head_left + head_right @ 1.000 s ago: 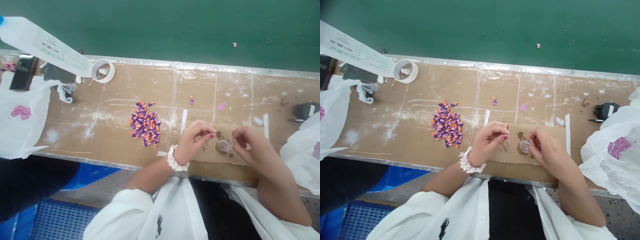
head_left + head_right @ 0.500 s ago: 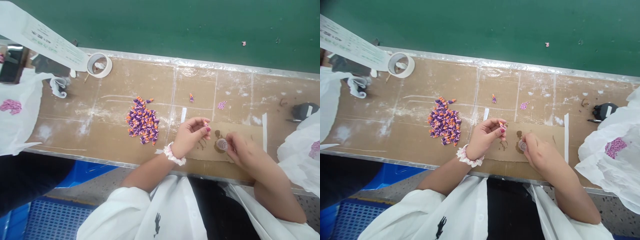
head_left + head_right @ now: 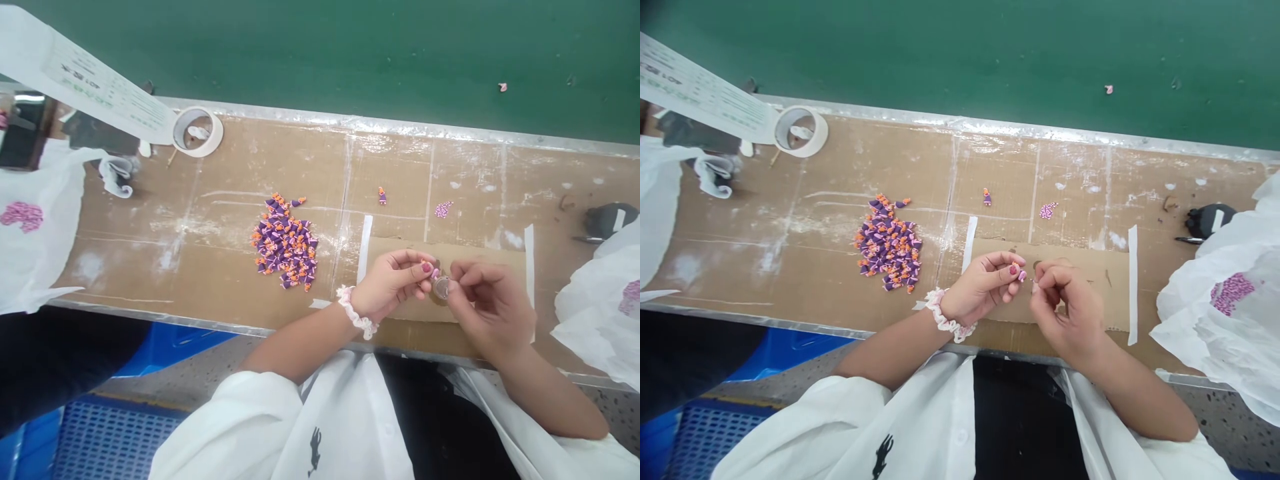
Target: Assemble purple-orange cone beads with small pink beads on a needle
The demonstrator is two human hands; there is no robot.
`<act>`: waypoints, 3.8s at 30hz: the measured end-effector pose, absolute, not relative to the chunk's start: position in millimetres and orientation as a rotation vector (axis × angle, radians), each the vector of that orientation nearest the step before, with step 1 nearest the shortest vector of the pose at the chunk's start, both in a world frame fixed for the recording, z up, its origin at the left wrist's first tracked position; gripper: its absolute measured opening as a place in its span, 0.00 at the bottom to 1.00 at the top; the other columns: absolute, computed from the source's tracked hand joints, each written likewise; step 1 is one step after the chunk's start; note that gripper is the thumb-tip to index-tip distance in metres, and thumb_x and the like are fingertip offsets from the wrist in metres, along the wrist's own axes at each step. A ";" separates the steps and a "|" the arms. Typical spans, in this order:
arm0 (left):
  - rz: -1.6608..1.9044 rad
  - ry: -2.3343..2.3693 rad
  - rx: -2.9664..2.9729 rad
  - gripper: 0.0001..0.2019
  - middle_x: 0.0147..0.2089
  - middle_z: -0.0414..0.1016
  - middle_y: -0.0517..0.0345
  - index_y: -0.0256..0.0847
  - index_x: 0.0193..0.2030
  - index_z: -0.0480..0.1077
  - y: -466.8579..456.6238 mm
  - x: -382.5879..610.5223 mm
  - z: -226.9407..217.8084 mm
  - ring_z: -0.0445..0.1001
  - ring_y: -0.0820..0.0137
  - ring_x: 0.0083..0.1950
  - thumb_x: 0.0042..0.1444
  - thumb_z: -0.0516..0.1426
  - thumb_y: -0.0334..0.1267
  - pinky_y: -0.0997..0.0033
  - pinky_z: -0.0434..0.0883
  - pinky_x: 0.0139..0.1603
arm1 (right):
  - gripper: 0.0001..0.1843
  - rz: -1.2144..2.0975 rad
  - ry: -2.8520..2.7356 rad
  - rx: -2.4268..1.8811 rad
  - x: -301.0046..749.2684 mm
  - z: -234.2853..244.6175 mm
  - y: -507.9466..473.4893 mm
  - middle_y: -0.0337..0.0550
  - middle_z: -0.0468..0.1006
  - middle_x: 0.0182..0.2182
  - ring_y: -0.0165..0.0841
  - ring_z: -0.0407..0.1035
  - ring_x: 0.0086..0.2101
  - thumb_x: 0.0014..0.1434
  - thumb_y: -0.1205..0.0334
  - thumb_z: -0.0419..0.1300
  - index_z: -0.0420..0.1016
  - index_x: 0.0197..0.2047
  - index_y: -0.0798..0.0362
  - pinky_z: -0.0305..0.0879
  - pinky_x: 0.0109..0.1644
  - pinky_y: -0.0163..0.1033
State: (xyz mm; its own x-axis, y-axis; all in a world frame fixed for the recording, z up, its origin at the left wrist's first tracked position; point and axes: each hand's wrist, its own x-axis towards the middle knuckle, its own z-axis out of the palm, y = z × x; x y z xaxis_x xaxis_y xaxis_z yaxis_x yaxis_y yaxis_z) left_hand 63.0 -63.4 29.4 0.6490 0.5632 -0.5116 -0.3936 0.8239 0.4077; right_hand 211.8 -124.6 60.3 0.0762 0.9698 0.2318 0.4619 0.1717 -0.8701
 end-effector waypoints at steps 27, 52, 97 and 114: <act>0.543 0.708 0.435 0.18 0.25 0.77 0.59 0.33 0.35 0.74 -69.6 64.7 24.8 0.75 0.77 0.25 0.42 0.72 0.41 0.74 0.75 0.31 | 0.10 0.800 -1.573 -1.551 212.5 64.5 -125.3 0.38 0.74 0.29 0.30 0.71 0.28 0.56 0.74 0.57 0.64 0.33 0.48 0.66 0.26 0.34; 0.985 1.583 1.475 0.16 0.59 0.70 0.46 0.41 0.54 0.71 4.0 16.2 12.4 0.72 0.60 0.58 0.58 0.56 0.30 0.60 0.71 0.57 | 0.05 0.664 -1.473 -1.562 236.2 59.6 -121.2 0.42 0.76 0.35 0.35 0.72 0.32 0.58 0.66 0.65 0.74 0.36 0.47 0.70 0.29 0.39; 0.842 0.717 0.415 0.22 0.30 0.71 0.65 0.44 0.48 0.67 -21.5 34.3 22.3 0.63 0.84 0.23 0.48 0.69 0.37 0.84 0.66 0.24 | 0.06 0.546 -1.603 -1.844 263.5 13.3 -66.2 0.43 0.69 0.31 0.37 0.65 0.32 0.63 0.63 0.55 0.66 0.32 0.49 0.65 0.38 0.44; 0.619 0.672 0.747 0.11 0.36 0.72 0.55 0.36 0.37 0.76 -49.8 55.8 27.2 0.73 0.75 0.33 0.54 0.63 0.43 0.77 0.77 0.24 | 0.09 1.342 -1.100 -1.313 243.2 40.7 -93.8 0.38 0.67 0.31 0.26 0.58 0.26 0.63 0.56 0.63 0.74 0.33 0.50 0.57 0.28 0.34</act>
